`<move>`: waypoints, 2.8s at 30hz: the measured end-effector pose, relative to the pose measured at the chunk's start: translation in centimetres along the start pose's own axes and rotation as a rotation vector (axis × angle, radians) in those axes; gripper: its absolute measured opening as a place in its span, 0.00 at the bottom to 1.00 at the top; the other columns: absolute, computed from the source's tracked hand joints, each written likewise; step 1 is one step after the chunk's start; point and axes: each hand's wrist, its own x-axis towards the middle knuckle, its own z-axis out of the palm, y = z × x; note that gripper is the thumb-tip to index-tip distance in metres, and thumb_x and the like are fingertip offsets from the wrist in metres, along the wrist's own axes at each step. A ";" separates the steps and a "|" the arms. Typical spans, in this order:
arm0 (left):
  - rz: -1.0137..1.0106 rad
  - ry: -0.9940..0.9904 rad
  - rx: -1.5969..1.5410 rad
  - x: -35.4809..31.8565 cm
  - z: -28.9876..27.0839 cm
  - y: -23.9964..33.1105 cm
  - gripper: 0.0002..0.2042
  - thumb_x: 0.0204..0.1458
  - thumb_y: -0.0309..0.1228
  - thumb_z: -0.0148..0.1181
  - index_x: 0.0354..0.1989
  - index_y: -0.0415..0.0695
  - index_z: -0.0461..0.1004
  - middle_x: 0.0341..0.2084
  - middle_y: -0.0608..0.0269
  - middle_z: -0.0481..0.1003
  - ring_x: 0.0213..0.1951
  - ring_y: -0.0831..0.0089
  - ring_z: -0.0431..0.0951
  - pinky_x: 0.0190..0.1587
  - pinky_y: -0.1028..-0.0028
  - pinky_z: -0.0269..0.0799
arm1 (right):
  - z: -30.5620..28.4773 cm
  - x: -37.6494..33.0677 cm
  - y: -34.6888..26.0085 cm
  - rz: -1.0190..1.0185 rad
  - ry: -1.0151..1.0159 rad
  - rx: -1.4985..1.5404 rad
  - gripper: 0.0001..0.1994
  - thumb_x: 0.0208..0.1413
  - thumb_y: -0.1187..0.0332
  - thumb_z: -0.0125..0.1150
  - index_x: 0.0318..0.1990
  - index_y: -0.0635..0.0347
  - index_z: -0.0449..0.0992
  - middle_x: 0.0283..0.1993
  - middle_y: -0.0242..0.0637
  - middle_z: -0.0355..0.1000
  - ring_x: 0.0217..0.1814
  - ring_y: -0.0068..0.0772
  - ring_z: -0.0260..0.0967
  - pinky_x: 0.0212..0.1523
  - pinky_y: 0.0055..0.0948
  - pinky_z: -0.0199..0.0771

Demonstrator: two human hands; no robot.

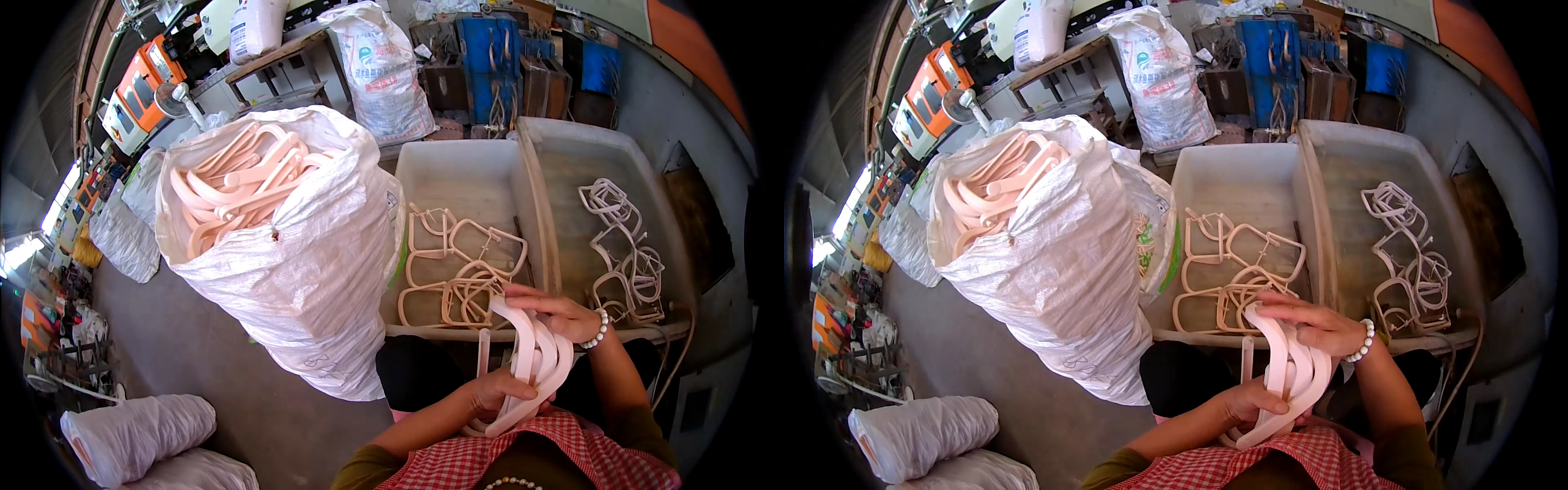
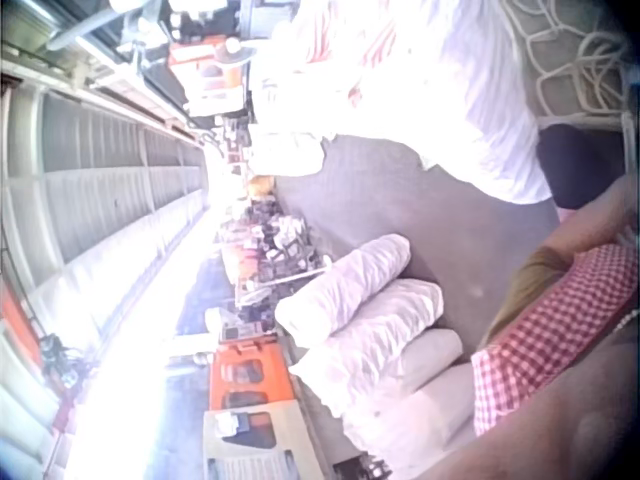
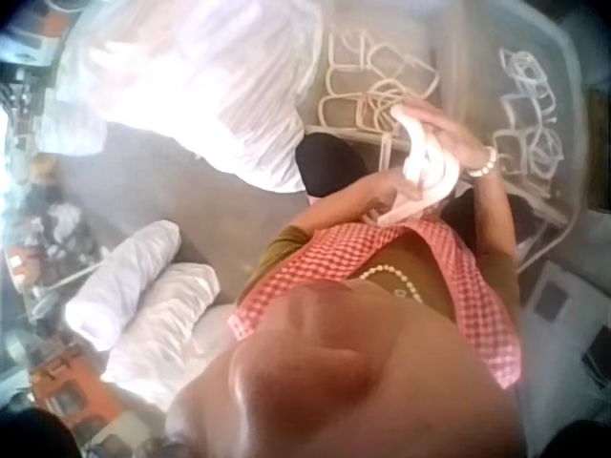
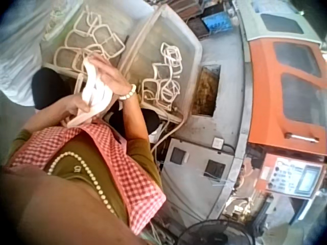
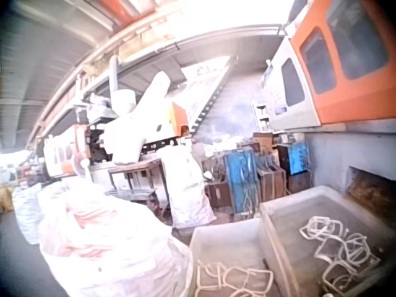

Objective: The person assembles plastic hangers by hand, inserting small white plastic pieces into the hooks of beige hangers. The person repeatedly picks up hangers from a bin, attaches the pieces, and places the finished hangers into a large white sack.

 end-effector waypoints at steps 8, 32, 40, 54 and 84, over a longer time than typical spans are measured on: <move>0.025 -0.045 -0.011 0.0 0.2 -0.3 0.31 0.36 0.32 0.73 0.52 0.40 0.67 0.36 0.57 0.75 0.37 0.68 0.76 0.41 0.71 0.74 | 1.1 -1.0 -0.6 0.059 0.098 0.104 0.32 0.59 0.42 0.45 0.58 0.62 0.66 0.69 0.48 0.51 0.68 0.39 0.52 0.65 0.36 0.51; 0.939 -0.168 1.034 -9.6 27.8 24.4 0.29 0.48 0.28 0.58 0.58 0.32 0.55 0.43 0.51 0.67 0.42 0.66 0.74 0.48 0.66 0.73 | -3.2 17.0 -12.2 -0.618 0.664 -0.412 0.17 0.58 0.63 0.58 0.51 0.62 0.71 0.54 0.38 0.69 0.58 0.32 0.64 0.59 0.30 0.61; 1.447 0.290 1.399 -12.3 27.3 36.2 0.16 0.48 0.26 0.63 0.45 0.34 0.71 0.35 0.54 0.77 0.37 0.70 0.78 0.42 0.72 0.76 | 1.8 23.6 -15.6 -0.786 0.219 -1.057 0.25 0.45 0.58 0.69 0.51 0.59 0.72 0.49 0.43 0.69 0.56 0.44 0.63 0.61 0.40 0.55; 0.455 1.185 1.648 -15.2 18.9 31.6 0.50 0.33 0.27 0.69 0.65 0.27 0.44 0.53 0.43 0.66 0.52 0.60 0.71 0.53 0.71 0.69 | -0.1 23.0 -16.2 -0.462 -0.095 -1.088 0.18 0.46 0.60 0.67 0.42 0.55 0.73 0.40 0.38 0.72 0.51 0.42 0.68 0.64 0.52 0.49; -0.455 1.125 1.380 -13.0 20.6 31.7 0.30 0.30 0.26 0.66 0.50 0.47 0.71 0.37 0.64 0.75 0.40 0.73 0.74 0.43 0.72 0.70 | -5.9 23.0 -17.4 -0.473 -0.026 -1.530 0.09 0.46 0.66 0.64 0.35 0.56 0.77 0.38 0.40 0.73 0.51 0.44 0.66 0.54 0.39 0.63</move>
